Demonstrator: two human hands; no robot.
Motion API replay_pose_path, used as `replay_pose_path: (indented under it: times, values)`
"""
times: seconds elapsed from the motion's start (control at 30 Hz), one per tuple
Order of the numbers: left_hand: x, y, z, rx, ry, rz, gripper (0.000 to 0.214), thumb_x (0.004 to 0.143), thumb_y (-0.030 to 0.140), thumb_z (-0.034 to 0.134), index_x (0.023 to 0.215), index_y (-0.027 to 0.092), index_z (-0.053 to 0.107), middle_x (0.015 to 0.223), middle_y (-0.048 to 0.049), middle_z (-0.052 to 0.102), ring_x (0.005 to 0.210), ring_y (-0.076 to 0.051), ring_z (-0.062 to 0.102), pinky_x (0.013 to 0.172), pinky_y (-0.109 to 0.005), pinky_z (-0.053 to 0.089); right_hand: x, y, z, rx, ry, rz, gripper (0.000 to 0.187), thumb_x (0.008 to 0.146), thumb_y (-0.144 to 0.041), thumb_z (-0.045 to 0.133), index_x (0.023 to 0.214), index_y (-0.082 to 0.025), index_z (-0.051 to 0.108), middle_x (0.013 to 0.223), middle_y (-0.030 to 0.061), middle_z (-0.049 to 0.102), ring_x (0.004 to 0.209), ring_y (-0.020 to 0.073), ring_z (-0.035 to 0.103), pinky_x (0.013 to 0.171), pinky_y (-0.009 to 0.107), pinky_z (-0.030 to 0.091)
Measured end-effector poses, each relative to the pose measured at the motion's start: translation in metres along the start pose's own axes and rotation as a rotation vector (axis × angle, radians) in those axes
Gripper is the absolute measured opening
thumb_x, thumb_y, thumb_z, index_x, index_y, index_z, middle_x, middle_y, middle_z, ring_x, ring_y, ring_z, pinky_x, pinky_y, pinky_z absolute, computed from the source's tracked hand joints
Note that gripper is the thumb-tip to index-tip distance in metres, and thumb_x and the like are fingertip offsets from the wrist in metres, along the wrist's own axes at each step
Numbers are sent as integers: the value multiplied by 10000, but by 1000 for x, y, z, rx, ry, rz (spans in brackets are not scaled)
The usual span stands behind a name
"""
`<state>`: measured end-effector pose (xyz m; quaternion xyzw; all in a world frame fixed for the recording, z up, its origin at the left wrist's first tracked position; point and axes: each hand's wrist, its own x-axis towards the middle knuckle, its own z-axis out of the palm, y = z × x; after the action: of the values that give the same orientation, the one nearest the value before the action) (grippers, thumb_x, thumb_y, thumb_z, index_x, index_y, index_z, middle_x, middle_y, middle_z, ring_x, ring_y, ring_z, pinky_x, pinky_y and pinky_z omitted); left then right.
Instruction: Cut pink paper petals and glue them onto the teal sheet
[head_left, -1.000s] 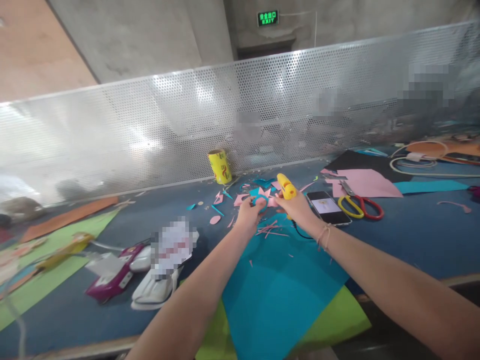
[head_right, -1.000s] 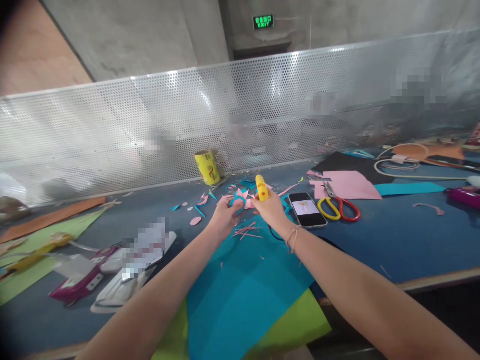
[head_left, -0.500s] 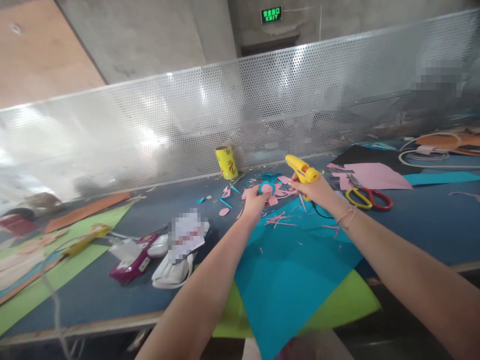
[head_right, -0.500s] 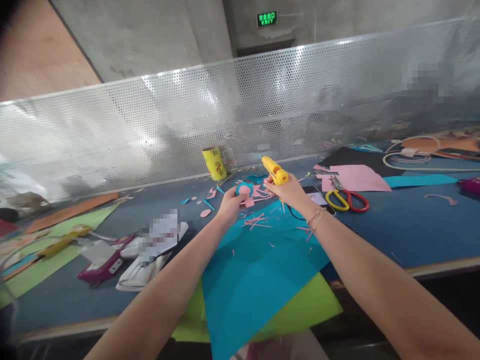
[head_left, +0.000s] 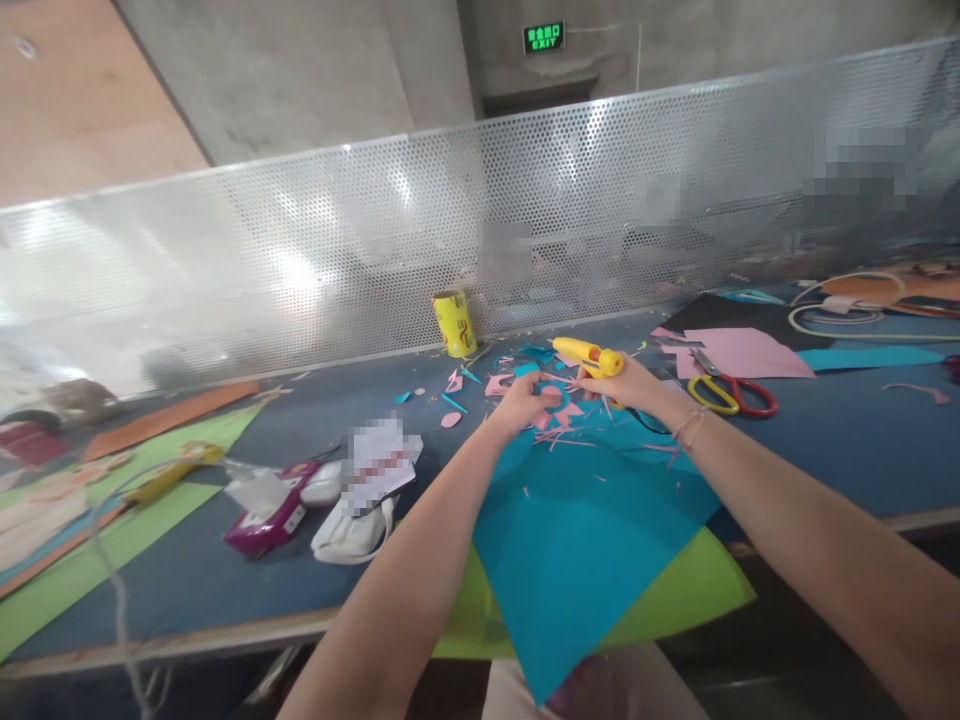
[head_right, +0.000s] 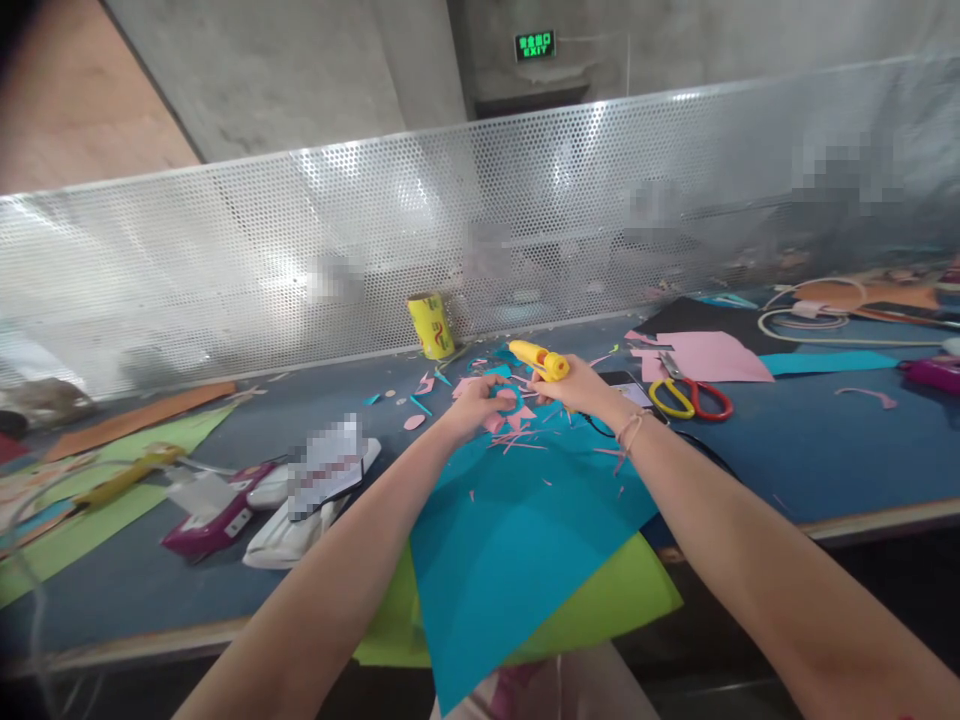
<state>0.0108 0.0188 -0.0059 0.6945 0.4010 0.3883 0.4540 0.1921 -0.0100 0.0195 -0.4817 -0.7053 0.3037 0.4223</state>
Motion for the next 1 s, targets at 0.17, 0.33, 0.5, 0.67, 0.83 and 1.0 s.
replay_pose_path:
  times: [0.17,0.33,0.5,0.67,0.83,1.0]
  values:
    - [-1,-1,0,60,-12,36,288,587,196,685,858,127,614,616,17,557,524,-70,484,499,-204,379,1,1,0,-52,-13,-15,24,638,-187,596,658,-178,584,616,14,632,595,154,609,532,245,465]
    - [-2,-2,2,-12,-31,51,234,590,206,686,798,113,630,630,11,569,558,-73,501,545,-211,405,4,5,-2,-69,-51,61,81,649,-161,573,726,-183,562,648,12,635,629,153,623,549,235,473]
    - [2,-6,3,47,-62,67,157,616,213,661,730,110,625,614,12,560,525,-60,480,545,-210,405,5,4,0,-117,-68,62,86,685,-239,590,724,-187,533,609,11,612,562,139,598,538,247,474]
    - [1,-4,4,88,-35,71,232,642,224,642,848,117,639,573,32,539,482,-54,454,508,-203,378,3,0,0,-103,-114,63,80,665,-191,593,727,-176,545,599,1,599,556,124,585,544,235,471]
    - [-5,7,5,161,-9,116,244,655,253,640,857,118,667,636,17,579,504,-51,426,507,-200,357,-1,-4,-1,-88,-156,90,122,650,-170,579,772,-167,568,576,-9,578,526,113,556,460,208,417]
    - [-6,10,4,251,-26,178,223,669,271,617,833,131,676,730,-7,620,612,-80,486,593,-211,390,0,-5,0,-45,-163,71,113,647,-170,585,752,-166,546,569,-14,565,513,102,535,495,219,432]
